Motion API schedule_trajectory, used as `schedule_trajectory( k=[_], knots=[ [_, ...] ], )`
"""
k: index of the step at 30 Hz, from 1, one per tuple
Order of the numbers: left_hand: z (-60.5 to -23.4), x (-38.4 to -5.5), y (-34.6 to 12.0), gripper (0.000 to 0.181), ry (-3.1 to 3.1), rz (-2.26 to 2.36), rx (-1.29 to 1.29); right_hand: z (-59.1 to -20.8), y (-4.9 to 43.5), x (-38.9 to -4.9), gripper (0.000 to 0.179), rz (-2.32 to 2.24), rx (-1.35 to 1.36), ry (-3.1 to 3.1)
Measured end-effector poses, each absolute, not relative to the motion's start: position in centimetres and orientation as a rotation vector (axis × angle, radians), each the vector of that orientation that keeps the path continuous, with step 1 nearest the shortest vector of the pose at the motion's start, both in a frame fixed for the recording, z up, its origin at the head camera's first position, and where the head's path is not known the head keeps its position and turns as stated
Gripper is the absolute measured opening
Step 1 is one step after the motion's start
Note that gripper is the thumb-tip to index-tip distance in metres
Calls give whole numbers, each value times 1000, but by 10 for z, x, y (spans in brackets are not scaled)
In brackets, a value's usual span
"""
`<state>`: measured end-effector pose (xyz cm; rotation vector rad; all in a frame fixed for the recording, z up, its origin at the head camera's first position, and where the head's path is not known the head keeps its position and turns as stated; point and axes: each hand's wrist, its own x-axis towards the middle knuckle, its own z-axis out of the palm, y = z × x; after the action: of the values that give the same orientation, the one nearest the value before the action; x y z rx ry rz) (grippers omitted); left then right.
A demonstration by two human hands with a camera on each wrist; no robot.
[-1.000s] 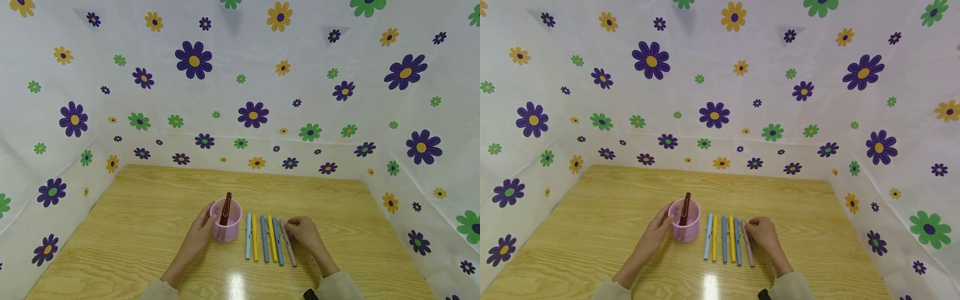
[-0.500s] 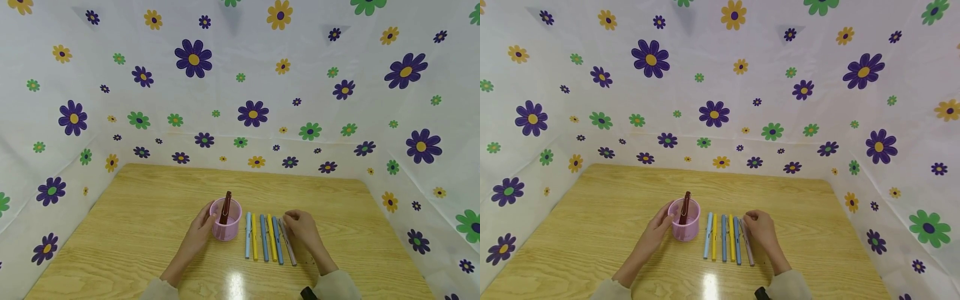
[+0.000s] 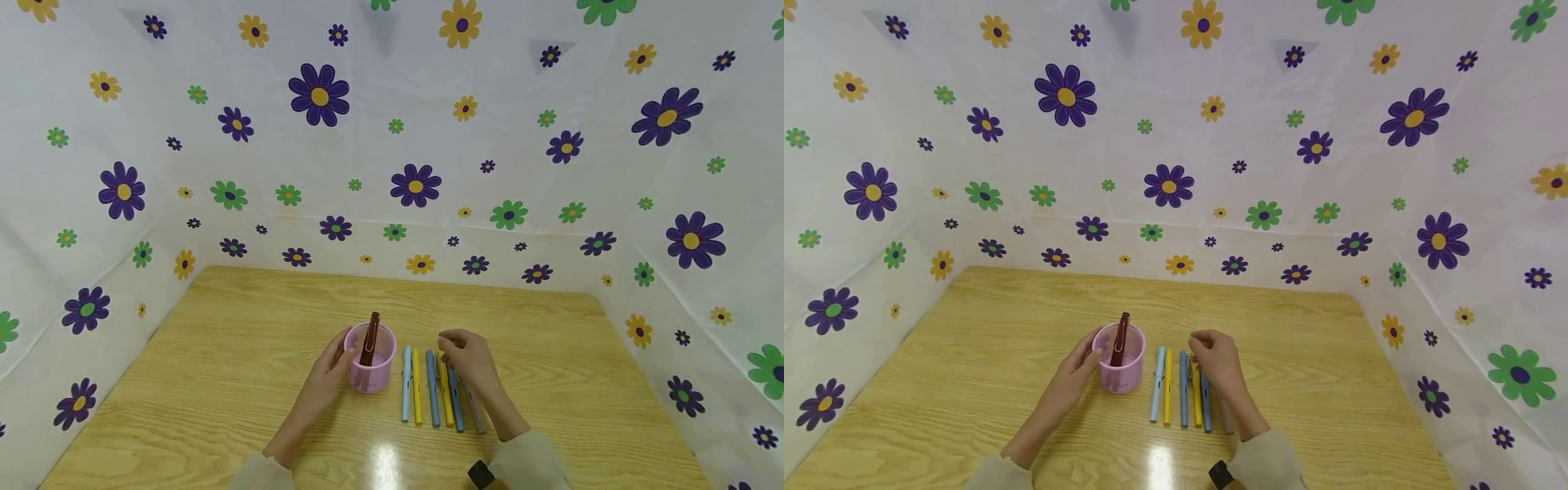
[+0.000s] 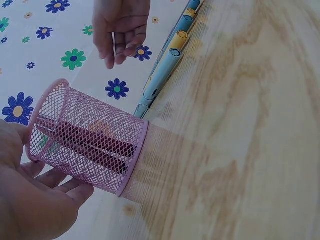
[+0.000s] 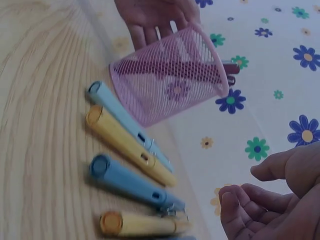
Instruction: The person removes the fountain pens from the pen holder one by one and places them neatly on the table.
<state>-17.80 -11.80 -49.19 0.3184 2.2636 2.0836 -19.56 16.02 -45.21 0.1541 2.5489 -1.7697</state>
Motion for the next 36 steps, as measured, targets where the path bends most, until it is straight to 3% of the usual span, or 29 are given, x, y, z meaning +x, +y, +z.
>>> schedule_trajectory(
  k=[18,36],
  knots=[
    [-492,-178,-117,54,2268,2089,339,-440,98,-203,28,-1829,-111,2576],
    [-492,-179,-117,56,2267,2087,336,-446,66,-204,48,-1810,-211,2676]
  ],
)
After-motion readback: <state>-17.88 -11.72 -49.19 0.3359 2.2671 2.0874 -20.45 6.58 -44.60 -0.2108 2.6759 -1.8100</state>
